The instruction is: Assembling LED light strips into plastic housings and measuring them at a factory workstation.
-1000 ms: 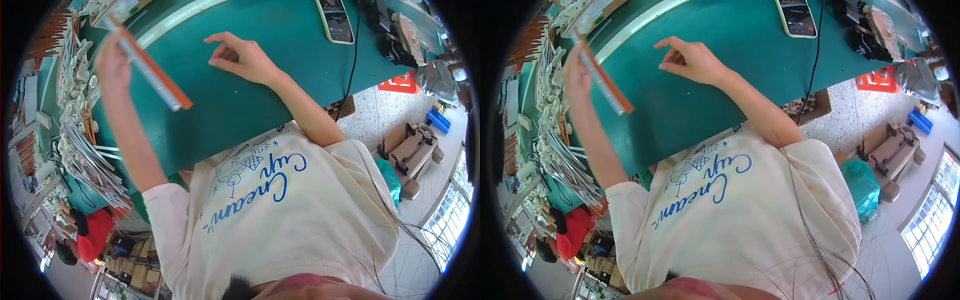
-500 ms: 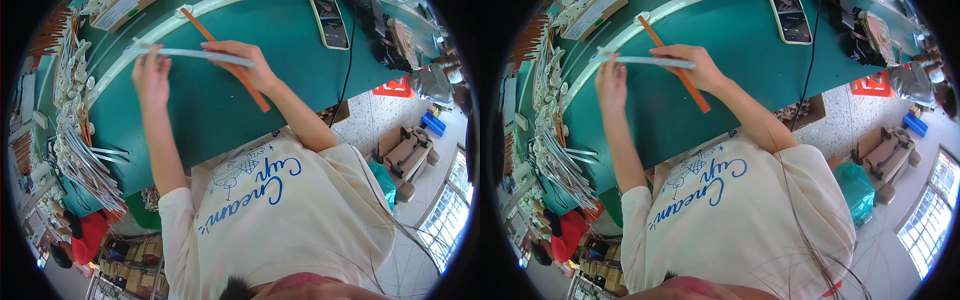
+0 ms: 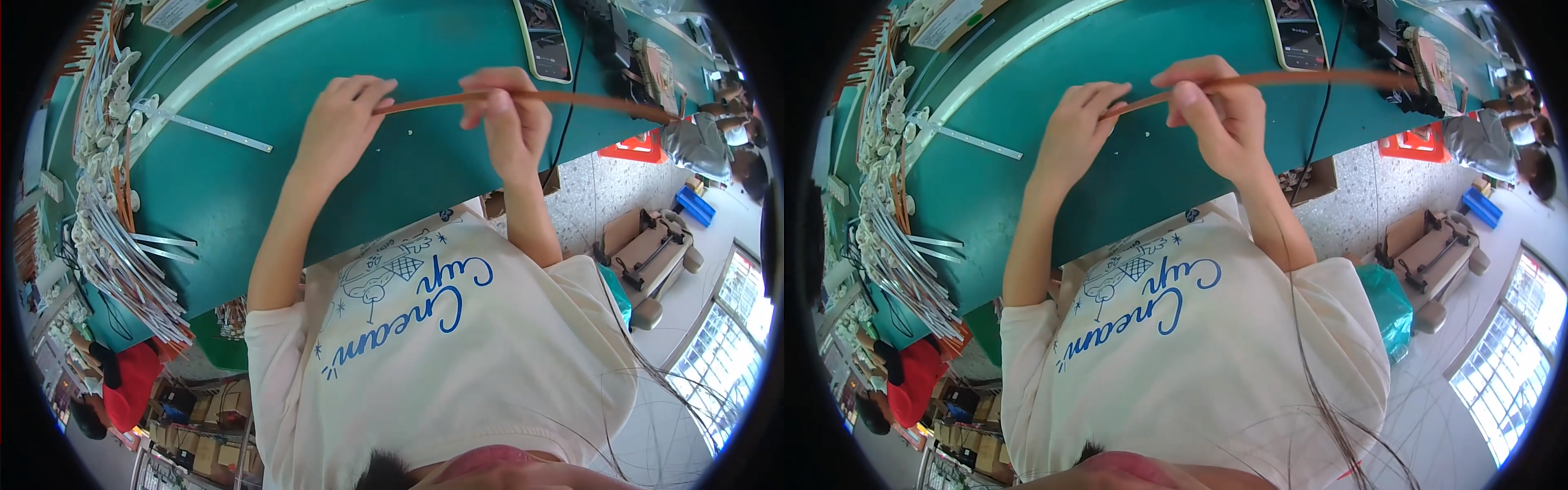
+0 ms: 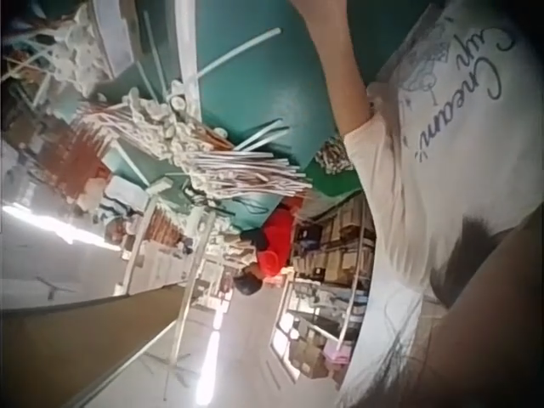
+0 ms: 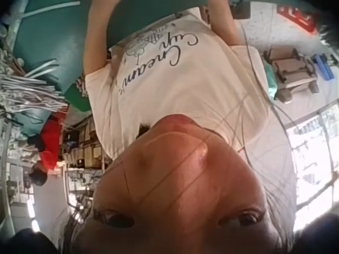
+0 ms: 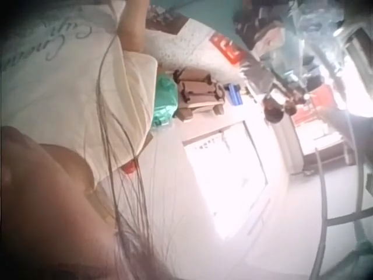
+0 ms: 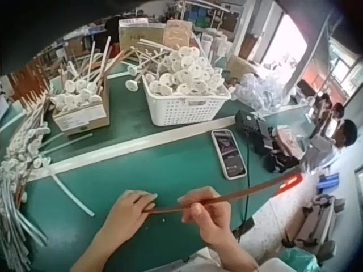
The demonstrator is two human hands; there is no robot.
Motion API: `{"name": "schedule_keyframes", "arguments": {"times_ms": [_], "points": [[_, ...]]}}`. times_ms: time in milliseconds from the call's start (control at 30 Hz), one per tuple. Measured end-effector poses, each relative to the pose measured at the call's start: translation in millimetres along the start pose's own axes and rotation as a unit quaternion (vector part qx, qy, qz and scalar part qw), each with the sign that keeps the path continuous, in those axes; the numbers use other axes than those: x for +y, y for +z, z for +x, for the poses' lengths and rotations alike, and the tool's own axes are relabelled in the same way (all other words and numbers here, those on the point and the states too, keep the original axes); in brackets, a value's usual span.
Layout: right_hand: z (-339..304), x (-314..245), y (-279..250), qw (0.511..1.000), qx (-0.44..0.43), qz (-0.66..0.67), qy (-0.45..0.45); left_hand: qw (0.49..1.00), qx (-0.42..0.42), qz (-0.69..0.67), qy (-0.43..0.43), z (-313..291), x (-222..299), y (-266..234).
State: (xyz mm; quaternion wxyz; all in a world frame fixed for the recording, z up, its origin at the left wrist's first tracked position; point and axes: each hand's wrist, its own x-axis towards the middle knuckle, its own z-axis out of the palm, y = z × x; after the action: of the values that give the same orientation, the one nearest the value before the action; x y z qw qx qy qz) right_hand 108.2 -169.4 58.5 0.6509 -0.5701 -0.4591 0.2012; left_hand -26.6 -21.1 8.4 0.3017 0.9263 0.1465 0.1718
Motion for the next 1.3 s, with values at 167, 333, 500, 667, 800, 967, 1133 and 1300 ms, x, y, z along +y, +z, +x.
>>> {"name": "schedule_keyframes", "arguments": {"times_ms": [167, 333, 500, 667, 800, 967, 1133, 1300], "points": [[-1, 34, 14, 0.987, -0.049, -0.121, 0.098, 0.998, 0.014, -0.055, 0.011, 14, 9, 27], [-1, 38, 9, 0.982, 0.036, -0.053, 0.180, 0.993, 0.105, -0.015, 0.057, 18, 3, 24], [10, 39, -3, 0.990, 0.032, -0.051, 0.126, 0.996, 0.076, -0.057, -0.004, 10, -11, 21], [13, 40, 1, 0.990, 0.064, -0.035, 0.122, 0.983, 0.127, -0.121, -0.056, 13, -9, 27], [11, 47, 13, 0.986, 0.029, -0.036, 0.158, 0.977, 0.149, -0.120, -0.089, 15, -10, 29], [15, 51, 13, 0.990, 0.043, -0.035, 0.132, 0.980, 0.128, -0.153, -0.011, 14, -17, 24], [22, 53, 14, 0.994, 0.037, -0.019, 0.104, 0.977, 0.126, -0.171, -0.034, 14, -15, 22], [27, 46, 20, 0.990, 0.015, -0.077, 0.114, 0.975, 0.129, -0.177, -0.034, 14, -16, 24]]}}
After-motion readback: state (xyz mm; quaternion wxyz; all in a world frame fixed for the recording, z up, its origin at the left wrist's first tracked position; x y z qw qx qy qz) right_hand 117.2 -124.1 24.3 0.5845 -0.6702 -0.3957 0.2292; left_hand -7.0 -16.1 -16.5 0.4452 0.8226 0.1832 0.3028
